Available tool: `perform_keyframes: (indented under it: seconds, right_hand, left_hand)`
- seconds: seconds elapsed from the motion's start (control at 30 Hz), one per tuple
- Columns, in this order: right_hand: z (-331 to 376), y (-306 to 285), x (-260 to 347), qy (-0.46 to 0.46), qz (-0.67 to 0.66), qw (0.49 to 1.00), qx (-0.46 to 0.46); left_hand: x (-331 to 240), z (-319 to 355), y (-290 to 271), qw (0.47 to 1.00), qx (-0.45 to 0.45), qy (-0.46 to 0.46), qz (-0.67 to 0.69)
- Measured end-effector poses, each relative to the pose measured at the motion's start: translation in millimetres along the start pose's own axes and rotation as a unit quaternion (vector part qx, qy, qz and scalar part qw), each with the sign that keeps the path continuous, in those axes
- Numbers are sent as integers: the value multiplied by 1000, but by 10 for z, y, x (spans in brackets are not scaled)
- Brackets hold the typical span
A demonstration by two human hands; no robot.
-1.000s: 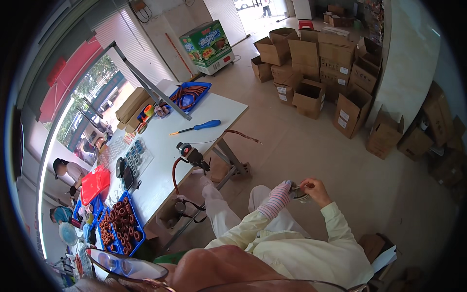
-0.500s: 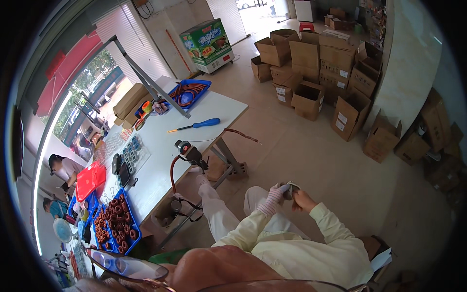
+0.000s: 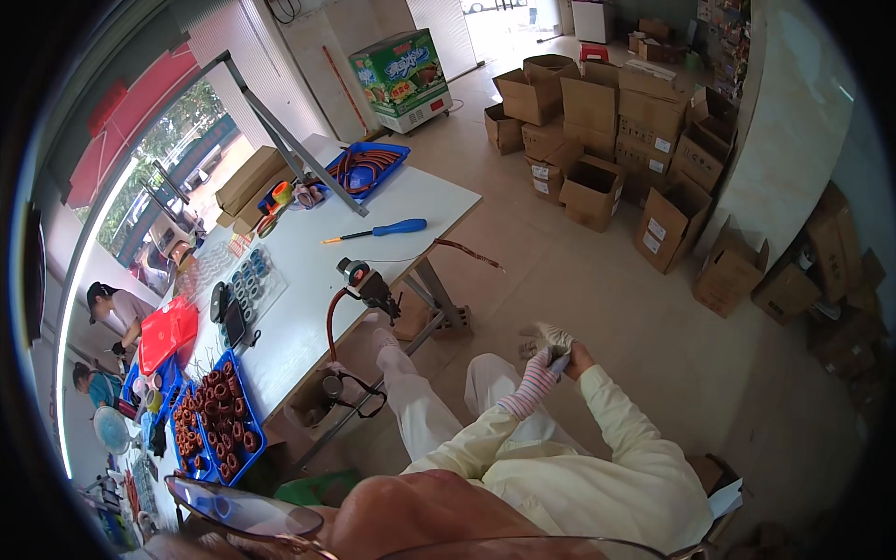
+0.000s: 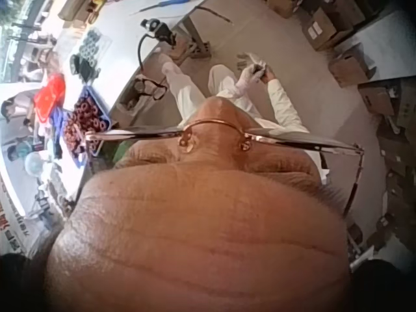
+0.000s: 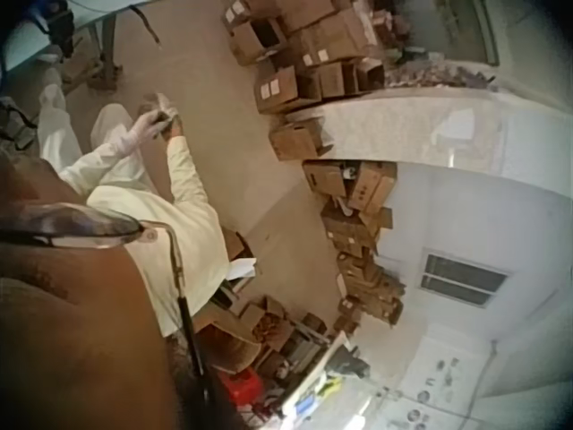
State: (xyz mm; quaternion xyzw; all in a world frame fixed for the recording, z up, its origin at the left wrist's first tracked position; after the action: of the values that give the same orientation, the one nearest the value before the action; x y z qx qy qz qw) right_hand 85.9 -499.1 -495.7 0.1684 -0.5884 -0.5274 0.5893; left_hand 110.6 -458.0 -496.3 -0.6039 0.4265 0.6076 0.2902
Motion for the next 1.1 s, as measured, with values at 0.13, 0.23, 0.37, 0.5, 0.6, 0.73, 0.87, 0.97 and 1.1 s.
perform_keyframes:
  seconds: [0.13,0.23,0.37,0.5,0.6,0.73,0.87,0.97,1.1]
  right_hand:
    - [-111,257,-91,-12,22,999,41]
    - [-198,651,-201,-36,-14,998,41]
    - [-774,408,-320,128,-305,938,102]
    - [-547,1199,-100,46,-187,981,4]
    - [-472,1169,77,24,-200,977,-75]
    - [-606,1114,195,-120,-100,984,-89]
    - [-890,1255,-240,-104,-33,994,2]
    - [-573,1016,29,-111,-44,990,-73]
    - [-503,863,246,-77,-337,933,-101]
  left_hand:
    - [-565,107,-21,991,-16,-131,31]
    - [-797,82,-166,997,-29,-71,-9]
    - [-857,-22,-21,999,-13,-39,-28]
    - [-1313,62,-256,996,-8,-15,-92]
    - [-1351,208,-124,999,-16,4,32]
    - [-1200,-16,-255,995,-45,-60,64]
    - [-809,-60,-448,993,-116,-3,-15]
    - [-1739,347,11,880,-7,25,-474]
    - [-1851,489,97,832,13,100,-545]
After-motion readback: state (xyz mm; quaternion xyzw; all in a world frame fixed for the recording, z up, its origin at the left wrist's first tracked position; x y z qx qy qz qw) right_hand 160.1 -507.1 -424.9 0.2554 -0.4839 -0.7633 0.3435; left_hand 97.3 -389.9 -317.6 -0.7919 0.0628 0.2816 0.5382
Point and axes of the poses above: each hand's wrist, its own z-axis away from the middle knuckle, its own y-axis out of the palm, x = y × z, the point moved 10 cm from there along -z, towards the middle knuckle, and after that the axes turned 3 degrees about -y, right-handed, at the moved point
